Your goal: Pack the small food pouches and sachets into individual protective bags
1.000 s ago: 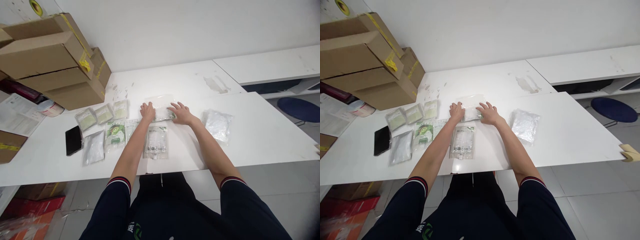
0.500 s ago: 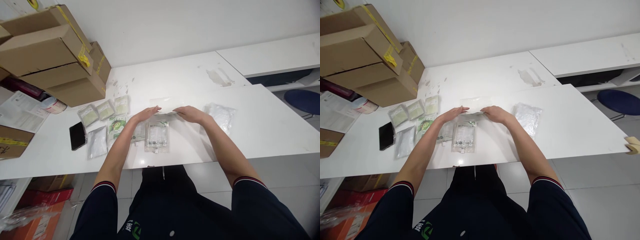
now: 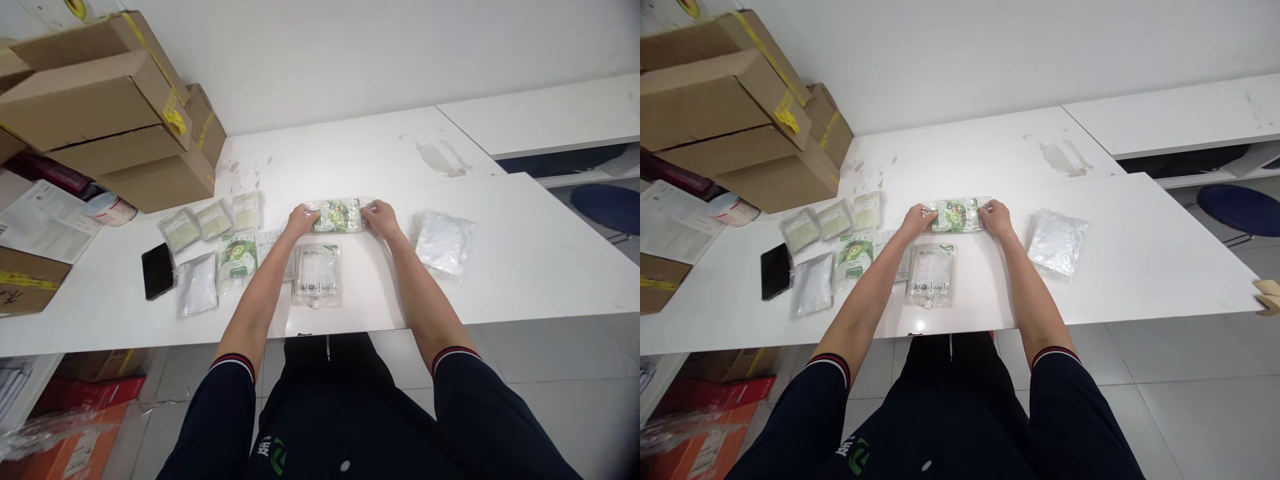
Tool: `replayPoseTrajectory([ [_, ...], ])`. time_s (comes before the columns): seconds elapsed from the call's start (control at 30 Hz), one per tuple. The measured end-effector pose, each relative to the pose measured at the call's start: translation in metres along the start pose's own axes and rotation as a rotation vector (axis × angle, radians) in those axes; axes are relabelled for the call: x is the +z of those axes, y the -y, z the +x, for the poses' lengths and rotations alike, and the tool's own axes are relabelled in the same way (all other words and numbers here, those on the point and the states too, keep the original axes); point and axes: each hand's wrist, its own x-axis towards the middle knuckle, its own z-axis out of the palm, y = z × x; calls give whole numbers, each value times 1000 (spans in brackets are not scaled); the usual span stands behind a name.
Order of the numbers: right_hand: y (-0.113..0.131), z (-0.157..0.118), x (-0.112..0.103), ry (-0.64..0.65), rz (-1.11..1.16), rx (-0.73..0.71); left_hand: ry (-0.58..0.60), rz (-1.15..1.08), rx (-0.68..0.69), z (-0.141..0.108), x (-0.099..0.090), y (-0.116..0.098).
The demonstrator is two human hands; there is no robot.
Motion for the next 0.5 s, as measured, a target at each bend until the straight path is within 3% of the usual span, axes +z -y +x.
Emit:
replayPoseTrajectory([
  [0.1,2,1,12,-113,-245,-58,-84,249,-16,3,9,-8],
  [0.2,9,-3,18,-126,-426,-65,-90,352,-54,4,12,-15],
  [0.33,20,-9,24,-156,-575,-12,17,489,-69,11,8,-24],
  [0.5,23,2,18,-110,-506,162,105,560,-175,18,4,-32],
])
